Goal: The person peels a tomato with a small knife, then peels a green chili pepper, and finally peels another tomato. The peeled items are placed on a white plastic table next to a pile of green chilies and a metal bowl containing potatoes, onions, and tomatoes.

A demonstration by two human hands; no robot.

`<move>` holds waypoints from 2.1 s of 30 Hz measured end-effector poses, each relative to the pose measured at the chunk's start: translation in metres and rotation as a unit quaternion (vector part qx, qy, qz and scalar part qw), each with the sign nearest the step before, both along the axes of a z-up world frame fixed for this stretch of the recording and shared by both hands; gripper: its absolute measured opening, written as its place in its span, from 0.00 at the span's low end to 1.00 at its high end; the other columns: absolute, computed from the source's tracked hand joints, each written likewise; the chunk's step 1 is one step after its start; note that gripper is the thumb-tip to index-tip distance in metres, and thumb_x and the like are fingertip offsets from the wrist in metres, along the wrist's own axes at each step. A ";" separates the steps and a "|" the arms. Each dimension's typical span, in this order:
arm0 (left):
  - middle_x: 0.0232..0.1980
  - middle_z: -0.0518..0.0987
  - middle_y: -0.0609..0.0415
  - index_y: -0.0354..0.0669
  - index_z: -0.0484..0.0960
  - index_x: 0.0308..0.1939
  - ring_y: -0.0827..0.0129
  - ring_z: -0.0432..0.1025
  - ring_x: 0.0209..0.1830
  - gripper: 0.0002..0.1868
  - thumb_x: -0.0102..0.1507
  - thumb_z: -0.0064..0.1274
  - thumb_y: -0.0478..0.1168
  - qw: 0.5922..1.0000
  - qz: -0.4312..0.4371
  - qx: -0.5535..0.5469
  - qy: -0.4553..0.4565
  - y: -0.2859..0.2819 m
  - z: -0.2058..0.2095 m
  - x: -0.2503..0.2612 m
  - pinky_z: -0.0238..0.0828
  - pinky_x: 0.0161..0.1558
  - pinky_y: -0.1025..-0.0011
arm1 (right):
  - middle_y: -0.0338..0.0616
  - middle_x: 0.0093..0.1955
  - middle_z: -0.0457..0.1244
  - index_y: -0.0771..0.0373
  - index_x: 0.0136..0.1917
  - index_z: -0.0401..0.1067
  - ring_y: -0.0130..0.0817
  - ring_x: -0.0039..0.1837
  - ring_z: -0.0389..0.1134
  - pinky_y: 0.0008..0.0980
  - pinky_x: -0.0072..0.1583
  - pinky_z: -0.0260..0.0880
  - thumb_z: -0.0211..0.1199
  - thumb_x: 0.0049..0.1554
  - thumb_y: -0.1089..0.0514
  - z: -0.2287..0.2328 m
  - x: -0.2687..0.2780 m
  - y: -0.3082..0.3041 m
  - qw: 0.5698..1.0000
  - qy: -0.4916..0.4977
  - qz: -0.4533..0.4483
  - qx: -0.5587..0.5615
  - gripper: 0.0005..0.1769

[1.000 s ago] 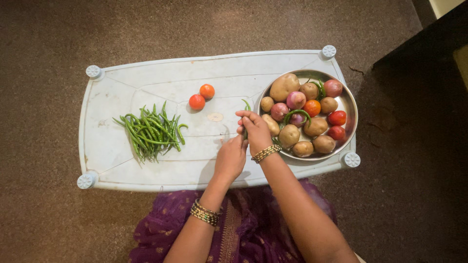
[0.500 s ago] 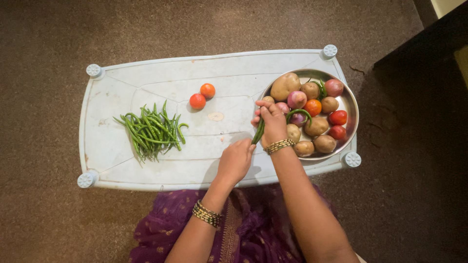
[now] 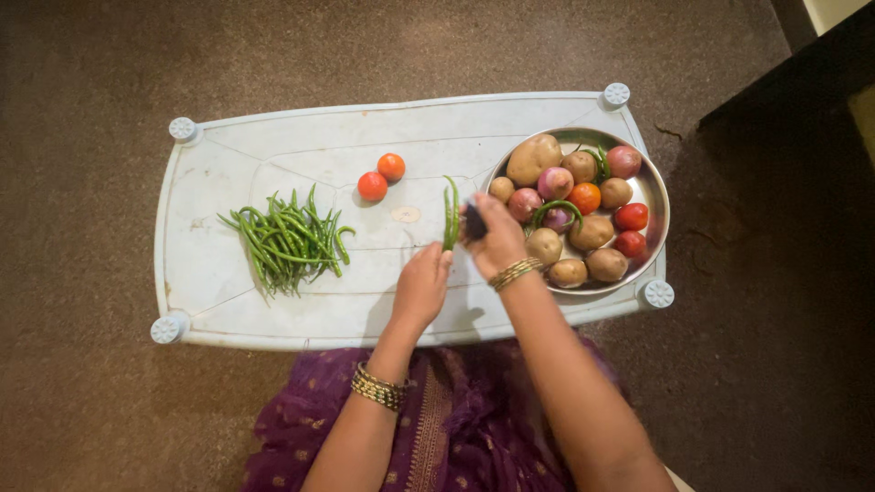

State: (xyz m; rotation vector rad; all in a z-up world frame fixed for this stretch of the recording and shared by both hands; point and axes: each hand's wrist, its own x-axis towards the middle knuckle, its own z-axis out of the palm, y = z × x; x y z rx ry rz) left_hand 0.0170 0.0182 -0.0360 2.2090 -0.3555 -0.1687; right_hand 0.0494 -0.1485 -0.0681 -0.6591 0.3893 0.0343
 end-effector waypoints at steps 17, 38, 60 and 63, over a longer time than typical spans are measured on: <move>0.39 0.80 0.38 0.38 0.75 0.39 0.40 0.73 0.43 0.13 0.69 0.44 0.46 0.989 -0.092 0.110 0.032 0.034 0.015 -0.037 0.67 0.45 0.45 | 0.43 0.44 0.64 0.60 0.64 0.67 0.36 0.44 0.67 0.42 0.52 0.74 0.54 0.68 0.60 -0.034 -0.002 -0.016 0.994 0.000 -0.086 0.062 0.11; 0.61 0.71 0.35 0.34 0.75 0.59 0.45 0.64 0.61 0.25 0.65 0.55 0.48 0.907 0.334 0.198 -0.163 0.161 -0.004 0.004 0.61 0.57 0.49 | 0.42 0.53 0.67 0.56 0.65 0.66 0.36 0.49 0.70 0.36 0.50 0.70 0.52 0.65 0.60 -0.005 -0.098 0.005 0.975 0.135 0.017 -0.176 0.14; 0.71 0.65 0.41 0.41 0.60 0.72 0.43 0.63 0.65 0.36 0.69 0.46 0.61 0.613 0.480 -0.457 0.430 0.065 -0.180 -0.094 0.61 0.63 0.46 | 0.41 0.51 0.68 0.54 0.63 0.68 0.35 0.47 0.70 0.37 0.47 0.71 0.55 0.63 0.59 0.013 -0.154 -0.028 0.982 0.134 -0.054 -0.126 0.14; 0.65 0.73 0.37 0.37 0.66 0.68 0.45 0.69 0.56 0.34 0.69 0.46 0.60 0.620 0.480 -0.445 0.432 0.062 -0.178 -0.104 0.68 0.56 0.50 | 0.40 0.51 0.68 0.54 0.63 0.69 0.34 0.47 0.70 0.36 0.47 0.71 0.56 0.63 0.60 0.016 -0.148 -0.030 0.984 0.118 -0.059 -0.124 0.15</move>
